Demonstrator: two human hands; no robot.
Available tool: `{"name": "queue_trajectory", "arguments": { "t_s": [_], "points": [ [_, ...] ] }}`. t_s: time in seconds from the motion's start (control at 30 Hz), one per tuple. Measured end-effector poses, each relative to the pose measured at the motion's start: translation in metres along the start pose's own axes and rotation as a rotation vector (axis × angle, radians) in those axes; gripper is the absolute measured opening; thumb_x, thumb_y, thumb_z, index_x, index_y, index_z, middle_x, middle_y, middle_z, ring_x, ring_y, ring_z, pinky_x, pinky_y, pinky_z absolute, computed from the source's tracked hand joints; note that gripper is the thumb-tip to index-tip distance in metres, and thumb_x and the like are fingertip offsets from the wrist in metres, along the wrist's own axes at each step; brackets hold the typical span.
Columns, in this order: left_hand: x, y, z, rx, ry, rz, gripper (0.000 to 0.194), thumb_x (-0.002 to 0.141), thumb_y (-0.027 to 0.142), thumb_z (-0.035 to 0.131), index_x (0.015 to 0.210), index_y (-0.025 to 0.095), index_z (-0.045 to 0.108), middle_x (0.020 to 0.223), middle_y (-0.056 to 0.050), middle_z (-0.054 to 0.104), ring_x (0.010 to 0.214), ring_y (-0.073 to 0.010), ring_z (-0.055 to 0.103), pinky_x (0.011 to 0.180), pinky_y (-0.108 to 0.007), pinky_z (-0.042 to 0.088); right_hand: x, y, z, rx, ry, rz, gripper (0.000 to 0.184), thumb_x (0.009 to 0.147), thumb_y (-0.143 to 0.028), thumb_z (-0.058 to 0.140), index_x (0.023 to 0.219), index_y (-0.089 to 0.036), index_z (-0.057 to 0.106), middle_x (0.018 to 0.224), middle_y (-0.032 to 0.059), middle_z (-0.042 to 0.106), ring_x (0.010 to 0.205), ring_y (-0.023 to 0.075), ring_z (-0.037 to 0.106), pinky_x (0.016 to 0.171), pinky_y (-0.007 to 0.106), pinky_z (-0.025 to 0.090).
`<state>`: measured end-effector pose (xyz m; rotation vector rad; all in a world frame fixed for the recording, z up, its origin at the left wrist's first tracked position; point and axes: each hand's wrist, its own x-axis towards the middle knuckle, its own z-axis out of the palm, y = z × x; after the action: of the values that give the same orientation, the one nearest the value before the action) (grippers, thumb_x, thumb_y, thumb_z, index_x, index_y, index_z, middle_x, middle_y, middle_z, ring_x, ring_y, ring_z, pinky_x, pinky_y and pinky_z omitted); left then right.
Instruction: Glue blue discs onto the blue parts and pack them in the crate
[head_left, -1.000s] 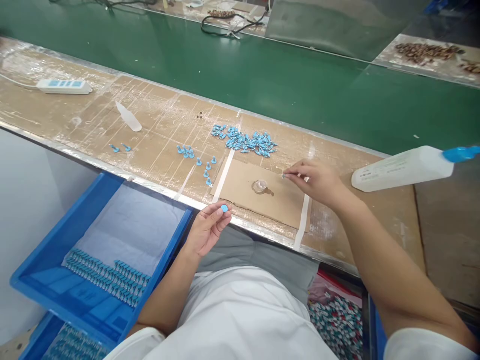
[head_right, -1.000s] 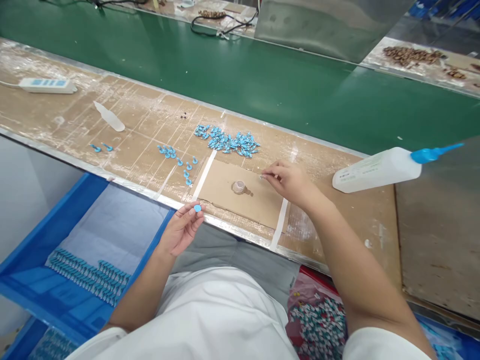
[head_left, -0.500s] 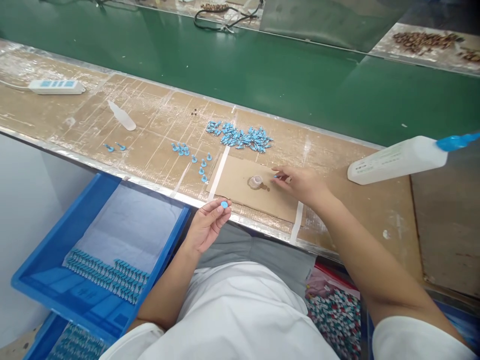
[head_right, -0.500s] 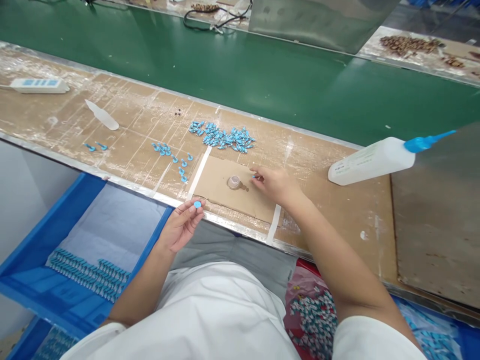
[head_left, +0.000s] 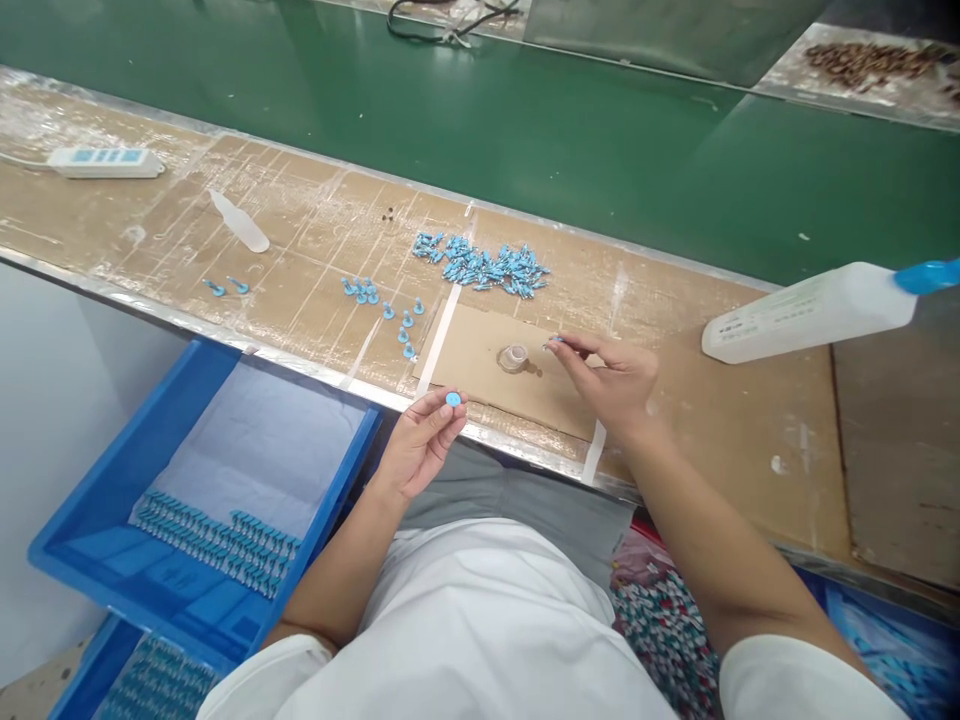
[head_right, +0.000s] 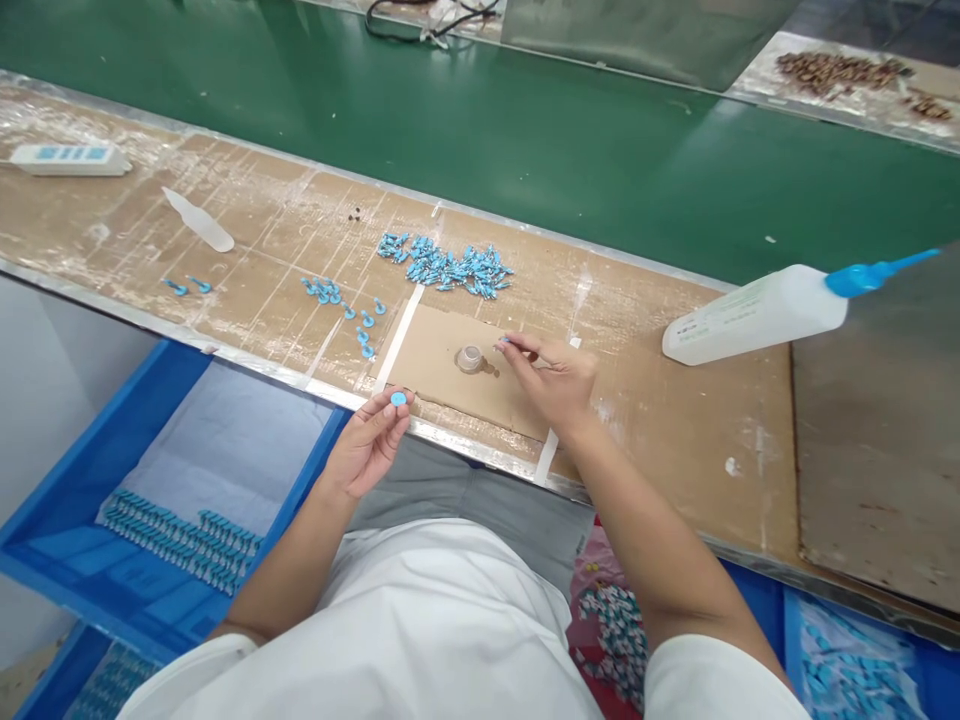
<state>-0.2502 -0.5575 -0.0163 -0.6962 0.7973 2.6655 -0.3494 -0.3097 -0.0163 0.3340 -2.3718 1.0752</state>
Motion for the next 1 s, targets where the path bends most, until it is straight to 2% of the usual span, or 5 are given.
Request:
{"name": "queue_trajectory", "arguments": {
  "t_s": [0.13,0.3,0.57,0.73,1.0],
  "points": [
    [-0.001,-0.001,-0.001,0.007,0.006,-0.005,0.024,0.073,0.009,0.077,0.095,0.014,0.073,0.097,-0.005,0.077,0.078,-0.0083,0.073,0.076,-0.014,0.059,-0.001,-0.004,0.009,-0.058,-0.039,-0.218,0.012,0.087,-0.030,0.068,0.095,-0.025,0.076,0.088,0.0031,0.077,0.077,0.0183,0.073,0.072,0.031,0.058],
    [-0.002,-0.002,-0.004,-0.012,0.006,0.000,0.021,0.076,0.014,0.076,0.097,0.013,0.073,0.094,-0.005,0.076,0.076,-0.0077,0.072,0.074,-0.015,0.060,-0.002,-0.001,0.015,-0.085,-0.096,-0.280,0.012,0.088,-0.029,0.065,0.096,-0.026,0.075,0.089,0.0043,0.077,0.081,0.0195,0.072,0.076,0.033,0.057],
    [-0.002,-0.002,-0.004,-0.001,-0.002,0.010,0.023,0.075,0.017,0.078,0.096,0.012,0.072,0.094,-0.006,0.076,0.079,-0.0090,0.072,0.078,-0.016,0.059,0.000,-0.008,0.016,-0.109,-0.224,-0.179,0.016,0.091,-0.035,0.061,0.091,-0.027,0.075,0.091,0.0056,0.077,0.085,0.0226,0.073,0.081,0.039,0.057],
    [0.000,-0.003,-0.001,0.030,-0.001,0.024,0.024,0.074,0.017,0.079,0.098,0.014,0.073,0.095,-0.005,0.076,0.081,-0.0087,0.072,0.079,-0.016,0.058,-0.002,-0.013,0.014,-0.024,-0.130,-0.109,0.014,0.087,-0.035,0.066,0.093,-0.027,0.076,0.091,0.0049,0.077,0.084,0.0236,0.073,0.080,0.039,0.058],
    [0.007,-0.007,0.022,0.032,-0.040,0.055,0.019,0.078,0.023,0.077,0.094,0.014,0.073,0.088,-0.004,0.076,0.077,-0.0094,0.072,0.076,-0.017,0.059,-0.003,-0.043,0.012,0.269,0.059,0.280,0.022,0.076,-0.037,0.079,0.090,-0.020,0.077,0.085,0.0035,0.077,0.076,0.0223,0.074,0.077,0.039,0.063]
  ]
}}
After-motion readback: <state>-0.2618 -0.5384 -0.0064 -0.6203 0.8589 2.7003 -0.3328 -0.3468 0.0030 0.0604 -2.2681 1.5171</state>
